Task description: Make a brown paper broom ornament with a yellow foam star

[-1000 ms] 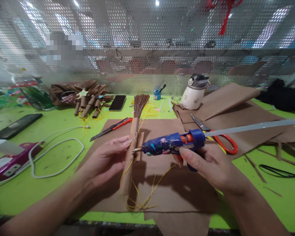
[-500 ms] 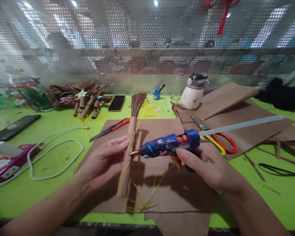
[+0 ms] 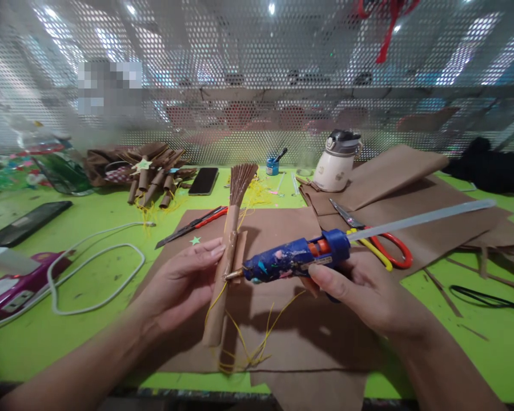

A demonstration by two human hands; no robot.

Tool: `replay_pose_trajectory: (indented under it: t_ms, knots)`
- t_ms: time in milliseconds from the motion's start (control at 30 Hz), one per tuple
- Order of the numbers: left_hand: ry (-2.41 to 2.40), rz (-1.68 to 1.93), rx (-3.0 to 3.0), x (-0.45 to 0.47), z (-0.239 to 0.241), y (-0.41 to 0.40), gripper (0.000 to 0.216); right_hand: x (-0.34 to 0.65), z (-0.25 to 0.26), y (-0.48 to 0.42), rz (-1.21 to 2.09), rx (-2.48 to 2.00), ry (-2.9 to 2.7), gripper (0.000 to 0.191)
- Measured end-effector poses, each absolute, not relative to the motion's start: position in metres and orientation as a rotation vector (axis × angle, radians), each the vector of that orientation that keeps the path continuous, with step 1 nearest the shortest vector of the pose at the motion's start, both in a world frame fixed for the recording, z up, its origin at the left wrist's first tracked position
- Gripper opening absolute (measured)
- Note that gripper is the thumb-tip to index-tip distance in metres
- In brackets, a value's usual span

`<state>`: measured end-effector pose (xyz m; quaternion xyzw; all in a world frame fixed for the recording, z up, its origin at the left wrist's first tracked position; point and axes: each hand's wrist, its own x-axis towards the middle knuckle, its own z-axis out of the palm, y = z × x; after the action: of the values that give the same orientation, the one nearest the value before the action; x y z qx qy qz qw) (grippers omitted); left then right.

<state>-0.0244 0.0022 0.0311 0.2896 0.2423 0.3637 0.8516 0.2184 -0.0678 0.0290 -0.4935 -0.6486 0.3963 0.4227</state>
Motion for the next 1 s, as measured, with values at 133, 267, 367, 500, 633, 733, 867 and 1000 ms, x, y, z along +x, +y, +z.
replay_pose_trajectory:
  t_ms: [133, 267, 367, 500, 633, 733, 867, 1000]
  knots:
    - [0.502, 0.75, 0.609, -0.025, 0.03, 0.001, 0.02, 0.216, 0.03, -0.069, 0.984, -1.307, -1.526, 0.038]
    - [0.497, 0.727, 0.625, -0.025, 0.029, 0.0, 0.021, 0.21, 0.03, -0.068, 0.995, -1.32, -1.41, 0.041]
    - [0.501, 0.714, 0.634, -0.025, 0.029, 0.0, 0.021, 0.208, 0.029, -0.067, 0.996, -1.293, -1.372, 0.039]
    - [0.509, 0.712, 0.644, -0.025, 0.028, 0.001, 0.021, 0.21, 0.027, -0.066, 1.03, -1.305, -1.396, 0.038]
    - [0.525, 0.734, 0.633, -0.025, 0.029, 0.002, 0.019, 0.217, 0.024, -0.065, 1.07, -1.257, -1.569, 0.036]
    - [0.529, 0.742, 0.625, -0.024, 0.03, 0.002, 0.017, 0.218, 0.023, -0.065, 1.083, -1.219, -1.587, 0.035]
    - [0.54, 0.732, 0.622, -0.024, 0.031, 0.001, 0.021, 0.215, 0.024, -0.064, 1.057, -1.269, -1.531, 0.037]
    - [0.564, 0.711, 0.643, -0.024, 0.029, 0.0, 0.023, 0.216, 0.023, -0.059, 1.001, -1.251, -1.539, 0.039]
